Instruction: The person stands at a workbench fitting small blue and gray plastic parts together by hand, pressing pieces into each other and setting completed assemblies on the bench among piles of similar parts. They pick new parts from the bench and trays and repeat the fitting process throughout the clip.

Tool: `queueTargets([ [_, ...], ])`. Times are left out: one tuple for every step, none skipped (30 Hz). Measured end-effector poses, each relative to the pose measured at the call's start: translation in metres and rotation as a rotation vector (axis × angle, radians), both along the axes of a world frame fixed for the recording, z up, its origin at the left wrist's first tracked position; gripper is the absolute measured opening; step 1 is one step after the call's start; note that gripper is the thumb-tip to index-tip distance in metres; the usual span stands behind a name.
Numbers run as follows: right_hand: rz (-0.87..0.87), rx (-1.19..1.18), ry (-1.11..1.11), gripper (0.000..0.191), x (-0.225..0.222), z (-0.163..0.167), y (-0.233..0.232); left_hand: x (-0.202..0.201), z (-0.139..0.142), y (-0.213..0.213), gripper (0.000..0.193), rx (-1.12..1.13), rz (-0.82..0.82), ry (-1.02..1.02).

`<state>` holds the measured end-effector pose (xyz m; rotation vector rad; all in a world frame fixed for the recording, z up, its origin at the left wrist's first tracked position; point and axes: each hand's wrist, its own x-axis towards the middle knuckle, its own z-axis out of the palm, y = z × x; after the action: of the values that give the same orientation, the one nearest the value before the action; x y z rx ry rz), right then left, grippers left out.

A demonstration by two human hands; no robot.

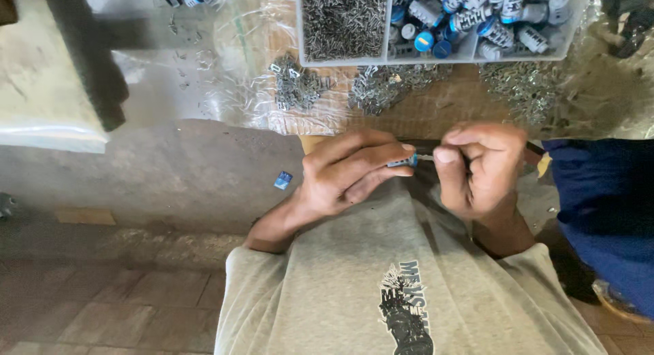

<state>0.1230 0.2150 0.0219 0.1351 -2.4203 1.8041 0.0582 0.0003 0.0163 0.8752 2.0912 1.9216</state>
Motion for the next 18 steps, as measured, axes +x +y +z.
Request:
queueTargets([
  [-0.04, -0.127, -0.021, 0.028, 0.004, -0.006, 0.0, -0.001, -0.002, 0.0, 0.037, -0.001, -0.016, 0.022],
  [-0.001, -0.154, -0.039, 0.028, 0.008, -0.012, 0.003, -0.003, -0.005, 0.0, 0.037, 0.02, -0.062, 0.012],
  [0.037, -0.181, -0.053, 0.029, 0.01, -0.019, 0.005, -0.007, -0.007, -0.002, 0.036, 0.042, -0.111, 0.005],
  [0.074, -0.207, -0.066, 0.03, 0.012, -0.026, 0.007, -0.009, -0.009, -0.003, 0.036, 0.066, -0.16, -0.001],
  [0.076, -0.193, -0.034, 0.032, 0.014, -0.031, 0.007, -0.011, -0.009, -0.004, 0.036, 0.053, -0.126, 0.084],
  [0.082, -0.178, -0.001, 0.033, 0.015, -0.036, 0.007, -0.012, -0.01, -0.004, 0.035, 0.042, -0.089, 0.169],
  [0.089, -0.166, 0.029, 0.035, 0.014, -0.039, 0.007, -0.013, -0.01, -0.004, 0.035, 0.026, -0.049, 0.252],
  [0.11, -0.151, 0.034, 0.039, 0.013, -0.04, 0.008, -0.016, -0.011, -0.006, 0.034, 0.032, -0.075, 0.253],
  [0.13, -0.134, 0.039, 0.043, 0.012, -0.04, 0.008, -0.021, -0.012, -0.007, 0.033, 0.04, -0.102, 0.253],
  [0.152, -0.117, 0.043, 0.047, 0.01, -0.039, 0.008, -0.024, -0.013, -0.008, 0.032, 0.048, -0.126, 0.254],
  [0.174, -0.087, 0.066, 0.046, 0.008, -0.038, 0.008, -0.026, -0.013, -0.01, 0.031, 0.07, -0.16, 0.246],
  [0.195, -0.057, 0.088, 0.046, 0.006, -0.036, 0.007, -0.028, -0.013, -0.013, 0.03, 0.092, -0.195, 0.236],
  [0.215, -0.03, 0.11, 0.046, 0.004, -0.035, 0.006, -0.029, -0.013, -0.015, 0.029, 0.112, -0.23, 0.228],
  [0.2, -0.043, 0.102, 0.044, 0.004, -0.033, 0.004, -0.029, -0.012, -0.016, 0.028, 0.109, -0.217, 0.265],
  [0.184, -0.056, 0.096, 0.043, 0.005, -0.031, 0.0, -0.029, -0.012, -0.017, 0.026, 0.106, -0.204, 0.304],
  [0.169, -0.07, 0.094, 0.042, 0.006, -0.03, -0.003, -0.029, -0.012, -0.017, 0.025, 0.101, -0.191, 0.347],
  [0.118, -0.08, 0.066, 0.042, 0.008, -0.028, -0.007, -0.029, -0.012, -0.017, 0.024, 0.103, -0.163, 0.37],
  [0.065, -0.09, 0.037, 0.042, 0.011, -0.026, -0.011, -0.028, -0.013, -0.014, 0.023, 0.106, -0.135, 0.39],
])
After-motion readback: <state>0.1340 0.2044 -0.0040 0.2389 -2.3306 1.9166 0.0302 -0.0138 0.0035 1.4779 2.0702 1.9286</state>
